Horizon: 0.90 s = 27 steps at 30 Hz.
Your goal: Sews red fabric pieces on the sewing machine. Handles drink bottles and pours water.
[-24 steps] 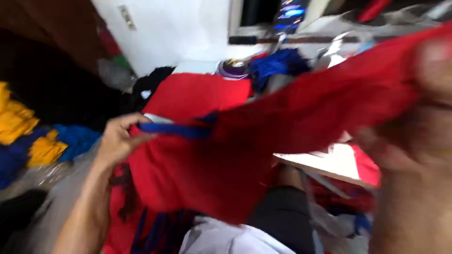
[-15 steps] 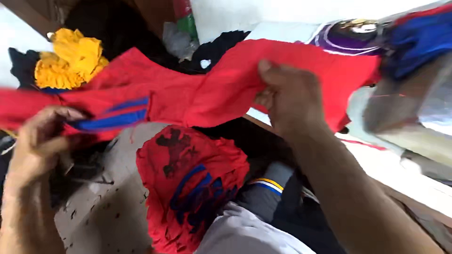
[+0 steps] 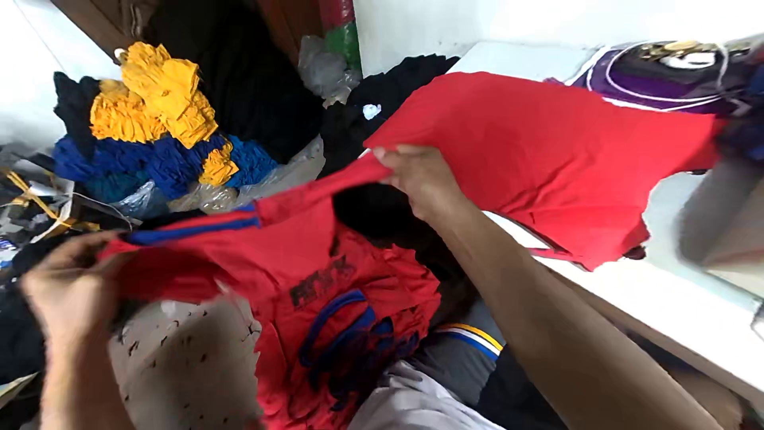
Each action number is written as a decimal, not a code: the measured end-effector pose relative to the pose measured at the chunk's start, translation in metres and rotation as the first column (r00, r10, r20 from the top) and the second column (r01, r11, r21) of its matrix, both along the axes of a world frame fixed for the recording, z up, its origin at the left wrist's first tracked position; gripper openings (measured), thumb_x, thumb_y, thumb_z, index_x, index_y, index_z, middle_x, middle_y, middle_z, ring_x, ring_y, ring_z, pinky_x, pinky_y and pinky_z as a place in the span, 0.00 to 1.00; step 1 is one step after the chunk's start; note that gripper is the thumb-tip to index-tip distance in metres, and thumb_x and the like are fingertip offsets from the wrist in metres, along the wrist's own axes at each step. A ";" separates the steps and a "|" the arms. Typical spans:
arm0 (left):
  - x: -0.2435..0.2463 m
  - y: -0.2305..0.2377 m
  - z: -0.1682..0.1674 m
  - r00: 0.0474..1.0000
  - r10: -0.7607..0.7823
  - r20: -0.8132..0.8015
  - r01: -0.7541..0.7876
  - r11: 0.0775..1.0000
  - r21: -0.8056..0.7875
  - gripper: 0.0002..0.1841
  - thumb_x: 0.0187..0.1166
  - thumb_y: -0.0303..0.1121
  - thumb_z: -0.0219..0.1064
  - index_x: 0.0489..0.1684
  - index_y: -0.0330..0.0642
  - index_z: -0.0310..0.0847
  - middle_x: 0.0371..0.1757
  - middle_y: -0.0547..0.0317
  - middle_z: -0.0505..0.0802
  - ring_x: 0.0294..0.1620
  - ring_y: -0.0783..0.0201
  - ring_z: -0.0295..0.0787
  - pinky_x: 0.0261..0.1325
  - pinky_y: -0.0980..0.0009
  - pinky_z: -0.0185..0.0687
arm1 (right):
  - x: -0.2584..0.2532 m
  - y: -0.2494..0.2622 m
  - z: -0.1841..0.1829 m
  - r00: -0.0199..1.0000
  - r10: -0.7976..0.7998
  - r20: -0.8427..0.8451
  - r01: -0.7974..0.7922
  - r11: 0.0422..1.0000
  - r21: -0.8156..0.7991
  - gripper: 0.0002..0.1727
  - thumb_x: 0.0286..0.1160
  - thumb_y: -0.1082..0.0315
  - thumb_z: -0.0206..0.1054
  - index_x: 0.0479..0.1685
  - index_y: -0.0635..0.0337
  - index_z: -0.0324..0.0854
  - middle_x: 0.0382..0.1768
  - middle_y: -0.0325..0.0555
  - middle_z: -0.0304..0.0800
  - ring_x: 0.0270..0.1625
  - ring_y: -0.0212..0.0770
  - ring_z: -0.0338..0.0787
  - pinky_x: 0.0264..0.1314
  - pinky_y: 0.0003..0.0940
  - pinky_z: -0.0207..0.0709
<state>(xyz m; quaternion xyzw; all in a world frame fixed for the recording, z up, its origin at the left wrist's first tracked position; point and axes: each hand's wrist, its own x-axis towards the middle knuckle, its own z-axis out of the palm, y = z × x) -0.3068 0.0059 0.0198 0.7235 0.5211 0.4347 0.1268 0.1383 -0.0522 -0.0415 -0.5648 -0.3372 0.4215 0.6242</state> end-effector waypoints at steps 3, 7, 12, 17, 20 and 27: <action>-0.012 -0.039 0.032 0.987 0.051 0.150 -0.059 0.997 0.044 0.14 0.73 0.19 0.62 0.57 0.34 0.76 0.46 0.69 0.88 0.46 0.79 0.87 0.54 0.77 0.87 | -0.006 0.007 0.038 0.997 0.058 -0.050 -0.048 0.979 0.197 0.13 0.88 0.63 0.61 0.55 0.64 0.85 0.45 0.45 0.94 0.47 0.36 0.95 0.54 0.36 0.91; -0.018 -0.093 0.001 0.986 -0.157 -0.060 0.156 0.988 -0.011 0.13 0.62 0.28 0.78 0.44 0.53 0.88 0.44 0.81 0.93 0.45 0.83 0.88 0.50 0.80 0.87 | 0.002 -0.003 0.014 0.995 0.035 0.090 -0.042 0.996 0.078 0.14 0.86 0.57 0.64 0.47 0.57 0.89 0.38 0.41 0.92 0.41 0.34 0.91 0.47 0.39 0.87; 0.022 -0.152 -0.103 0.806 -0.547 -0.226 0.285 0.693 -0.662 0.13 0.64 0.32 0.80 0.46 0.39 0.93 0.46 0.54 0.96 0.46 0.63 0.94 0.55 0.60 0.91 | 0.026 -0.047 -0.111 0.970 0.002 0.244 0.067 0.960 -0.273 0.17 0.82 0.54 0.68 0.47 0.60 0.91 0.44 0.55 0.92 0.51 0.53 0.89 0.56 0.65 0.79; 0.073 -0.123 -0.114 0.608 -0.781 -0.140 0.436 0.476 -0.764 0.11 0.75 0.35 0.74 0.38 0.34 0.93 0.40 0.50 0.96 0.42 0.61 0.94 0.53 0.58 0.91 | 0.052 -0.124 -0.188 0.990 -0.052 0.130 0.105 0.890 -0.445 0.17 0.89 0.58 0.61 0.59 0.61 0.87 0.45 0.53 0.93 0.42 0.48 0.93 0.49 0.52 0.87; 0.159 -0.091 -0.132 0.674 -0.675 -0.301 0.503 0.717 -0.482 0.13 0.83 0.35 0.66 0.42 0.33 0.93 0.45 0.48 0.96 0.48 0.62 0.94 0.56 0.62 0.91 | 0.072 -0.160 -0.199 0.991 -0.120 0.065 0.136 0.852 -0.505 0.17 0.90 0.57 0.60 0.56 0.58 0.90 0.41 0.43 0.95 0.39 0.40 0.92 0.50 0.44 0.86; 0.397 -0.121 -0.191 0.504 -0.844 -0.186 0.549 0.479 -0.686 0.29 0.86 0.43 0.64 0.80 0.33 0.73 0.79 0.42 0.80 0.66 0.53 0.89 0.68 0.55 0.86 | 0.086 -0.237 -0.204 0.955 -0.290 0.058 0.267 0.764 -0.587 0.15 0.89 0.57 0.62 0.50 0.56 0.92 0.39 0.39 0.96 0.38 0.34 0.93 0.51 0.38 0.86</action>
